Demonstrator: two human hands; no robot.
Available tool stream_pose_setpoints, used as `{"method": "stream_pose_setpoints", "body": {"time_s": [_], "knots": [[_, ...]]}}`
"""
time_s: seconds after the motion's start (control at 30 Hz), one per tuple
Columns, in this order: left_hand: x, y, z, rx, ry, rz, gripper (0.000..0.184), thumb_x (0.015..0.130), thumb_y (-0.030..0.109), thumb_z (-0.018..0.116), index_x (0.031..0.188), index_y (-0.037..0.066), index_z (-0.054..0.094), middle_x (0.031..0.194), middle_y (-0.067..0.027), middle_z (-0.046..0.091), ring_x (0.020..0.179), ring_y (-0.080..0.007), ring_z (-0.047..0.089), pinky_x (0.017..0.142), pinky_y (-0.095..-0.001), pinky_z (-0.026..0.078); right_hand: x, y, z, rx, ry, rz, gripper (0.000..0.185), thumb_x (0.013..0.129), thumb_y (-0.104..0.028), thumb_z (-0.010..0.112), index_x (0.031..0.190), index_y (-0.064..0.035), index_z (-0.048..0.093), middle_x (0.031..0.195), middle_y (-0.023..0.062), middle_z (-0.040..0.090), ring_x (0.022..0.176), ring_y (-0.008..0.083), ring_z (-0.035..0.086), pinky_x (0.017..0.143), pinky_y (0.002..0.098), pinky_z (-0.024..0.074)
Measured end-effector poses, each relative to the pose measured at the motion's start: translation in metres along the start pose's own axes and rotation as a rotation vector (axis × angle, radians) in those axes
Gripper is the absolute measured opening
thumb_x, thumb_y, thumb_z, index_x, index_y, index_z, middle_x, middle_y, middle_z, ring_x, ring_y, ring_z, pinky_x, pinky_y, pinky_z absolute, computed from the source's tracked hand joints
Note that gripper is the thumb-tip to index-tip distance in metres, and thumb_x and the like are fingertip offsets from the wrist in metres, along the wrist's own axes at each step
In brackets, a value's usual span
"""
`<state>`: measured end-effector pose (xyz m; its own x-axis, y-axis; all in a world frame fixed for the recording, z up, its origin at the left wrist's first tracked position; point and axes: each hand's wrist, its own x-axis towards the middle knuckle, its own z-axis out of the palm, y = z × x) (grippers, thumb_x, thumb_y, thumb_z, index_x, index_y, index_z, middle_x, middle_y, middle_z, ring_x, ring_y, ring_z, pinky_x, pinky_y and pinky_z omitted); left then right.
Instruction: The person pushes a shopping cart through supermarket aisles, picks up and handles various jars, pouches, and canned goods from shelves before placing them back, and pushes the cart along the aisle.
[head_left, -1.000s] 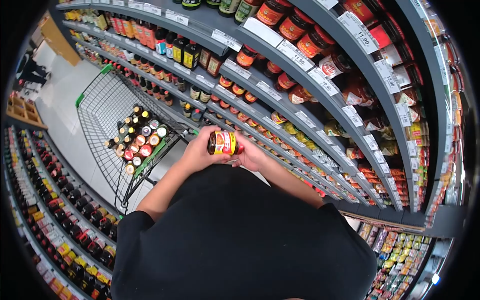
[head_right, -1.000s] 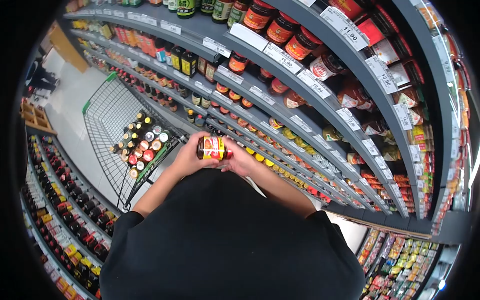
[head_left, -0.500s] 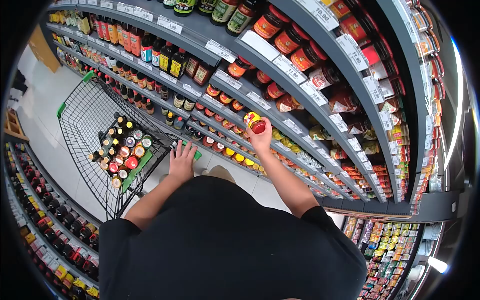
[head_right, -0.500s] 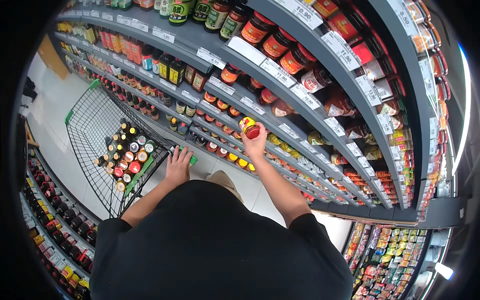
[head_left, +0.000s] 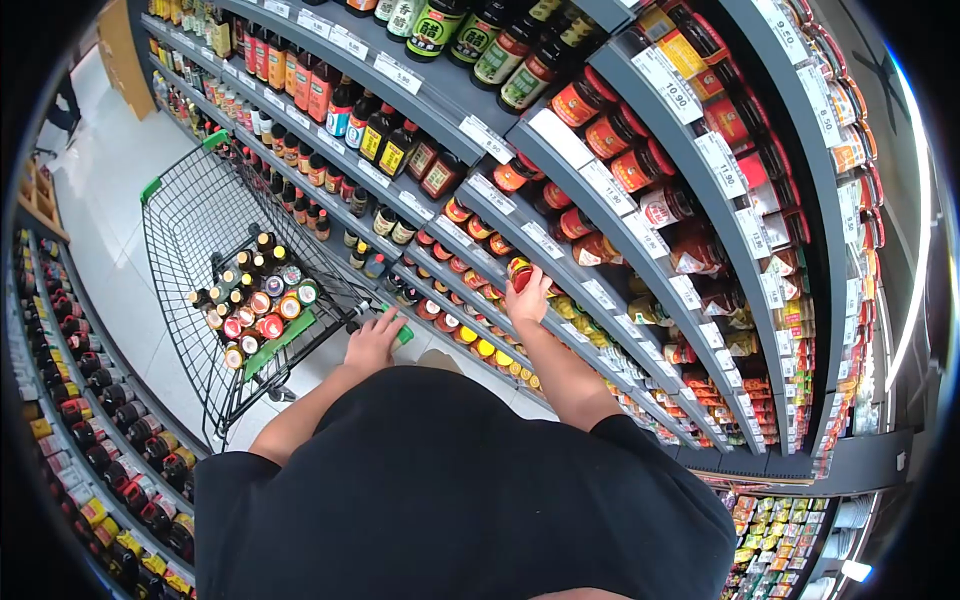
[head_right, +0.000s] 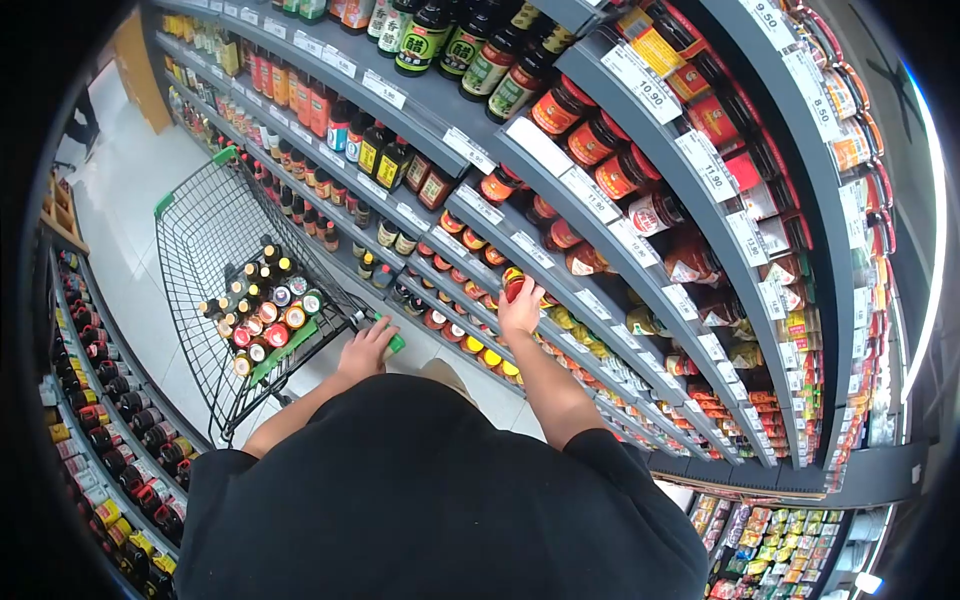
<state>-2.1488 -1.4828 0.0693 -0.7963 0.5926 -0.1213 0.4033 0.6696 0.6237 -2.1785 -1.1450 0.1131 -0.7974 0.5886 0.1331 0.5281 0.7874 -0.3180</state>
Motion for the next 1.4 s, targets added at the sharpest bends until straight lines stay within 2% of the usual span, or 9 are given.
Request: {"method": "stream_pose_setpoints", "body": {"time_s": [0.27, 0.53, 0.7, 0.8, 0.93, 1.03, 1.17, 1.3, 1.4], "knots": [[-0.007, -0.008, -0.006, -0.022, -0.033, 0.019, 0.076, 0.072, 0.008, 0.07, 0.14, 0.024, 0.042, 0.155, -0.0019, 0.033, 0.113, -0.0343, 0.058, 0.088, -0.0467, 0.054, -0.001, 0.024, 0.012, -0.135, 0.075, -0.251, 0.067, 0.078, -0.013, 0.077, 0.137, -0.0115, 0.045, 0.128, 0.0243, 0.042, 0.118, 0.0461, 0.048, 0.101, 0.0506, 0.0432], [-0.008, -0.012, -0.008, -0.045, -0.077, -0.032, 0.069, 0.075, 0.009, 0.067, 0.138, 0.025, 0.043, 0.154, -0.0008, 0.034, 0.11, -0.0338, 0.06, 0.089, -0.0464, 0.055, 0.036, 0.046, 0.017, -0.313, -0.132, -0.307, 0.068, 0.081, -0.017, 0.075, 0.141, -0.0157, 0.044, 0.131, 0.026, 0.049, 0.122, 0.0444, 0.049, 0.105, 0.0537, 0.0377], [-0.005, -0.017, -0.008, -0.041, -0.066, -0.026, 0.066, 0.077, 0.01, 0.067, 0.137, 0.025, 0.044, 0.154, 0.0003, 0.034, 0.112, -0.033, 0.06, 0.089, -0.0457, 0.055, 0.076, 0.061, 0.027, -0.457, -0.326, -0.345, 0.074, 0.089, -0.015, 0.062, 0.154, -0.0162, 0.028, 0.158, 0.0216, 0.03, 0.144, 0.0426, 0.031, 0.119, 0.051, 0.0247], [-0.002, -0.018, -0.009, -0.047, -0.065, -0.034, 0.067, 0.077, 0.01, 0.067, 0.138, 0.025, 0.044, 0.154, 0.0006, 0.034, 0.112, -0.0328, 0.06, 0.089, -0.0462, 0.055, 0.084, 0.054, 0.026, -0.628, -0.321, -0.357, 0.058, 0.094, -0.013, 0.048, 0.151, -0.0107, 0.035, 0.156, 0.022, 0.032, 0.144, 0.0399, 0.031, 0.12, 0.0508, 0.0243], [0.001, -0.014, -0.013, -0.067, -0.074, -0.051, 0.068, 0.077, 0.011, 0.067, 0.138, 0.026, 0.043, 0.154, 0.0009, 0.034, 0.113, -0.0331, 0.06, 0.088, -0.0468, 0.054, 0.089, 0.054, 0.033, -0.633, -0.395, -0.31, 0.06, 0.094, -0.014, 0.047, 0.152, -0.0098, 0.032, 0.157, 0.0222, 0.03, 0.144, 0.0397, 0.031, 0.12, 0.0484, 0.0227], [0.004, -0.014, -0.018, -0.078, -0.078, -0.074, 0.07, 0.076, 0.011, 0.069, 0.139, 0.026, 0.043, 0.155, 0.0012, 0.033, 0.113, -0.0329, 0.059, 0.089, -0.0474, 0.054, 0.08, 0.063, 0.045, -0.419, -0.215, -0.328, 0.047, 0.095, -0.017, 0.047, 0.14, -0.0069, 0.049, 0.147, 0.0255, 0.043, 0.139, 0.042, 0.038, 0.116, 0.0487, 0.0301], [0.008, -0.017, -0.018, -0.078, -0.059, -0.074, 0.073, 0.074, 0.013, 0.072, 0.14, 0.026, 0.043, 0.155, 0.0012, 0.033, 0.117, -0.0328, 0.057, 0.092, -0.0478, 0.051, 0.065, 0.042, 0.033, -0.55, -0.351, -0.225, 0.054, 0.094, -0.025, 0.05, 0.142, -0.0005, 0.04, 0.132, 0.0239, 0.058, 0.119, 0.0361, 0.06, 0.103, 0.0465, 0.0461], [0.007, -0.011, -0.027, -0.057, -0.089, -0.092, 0.077, 0.071, 0.016, 0.075, 0.14, 0.026, 0.043, 0.155, 0.0011, 0.033, 0.12, -0.0333, 0.055, 0.093, -0.0487, 0.05, 0.061, 0.035, 0.023, -0.605, -0.31, -0.284, 0.056, 0.092, -0.026, 0.055, 0.14, -0.0011, 0.042, 0.125, 0.0236, 0.062, 0.118, 0.0357, 0.061, 0.101, 0.0459, 0.047], [0.012, -0.017, -0.016, -0.044, -0.059, -0.091, 0.079, 0.07, 0.017, 0.077, 0.14, 0.026, 0.043, 0.155, 0.0013, 0.034, 0.12, -0.0336, 0.055, 0.093, -0.0495, 0.05, 0.045, 0.03, 0.02, -0.413, -0.223, -0.278, 0.059, 0.088, -0.025, 0.06, 0.137, 0.0034, 0.043, 0.132, 0.0271, 0.055, 0.124, 0.0401, 0.054, 0.109, 0.0503, 0.0375]]}}
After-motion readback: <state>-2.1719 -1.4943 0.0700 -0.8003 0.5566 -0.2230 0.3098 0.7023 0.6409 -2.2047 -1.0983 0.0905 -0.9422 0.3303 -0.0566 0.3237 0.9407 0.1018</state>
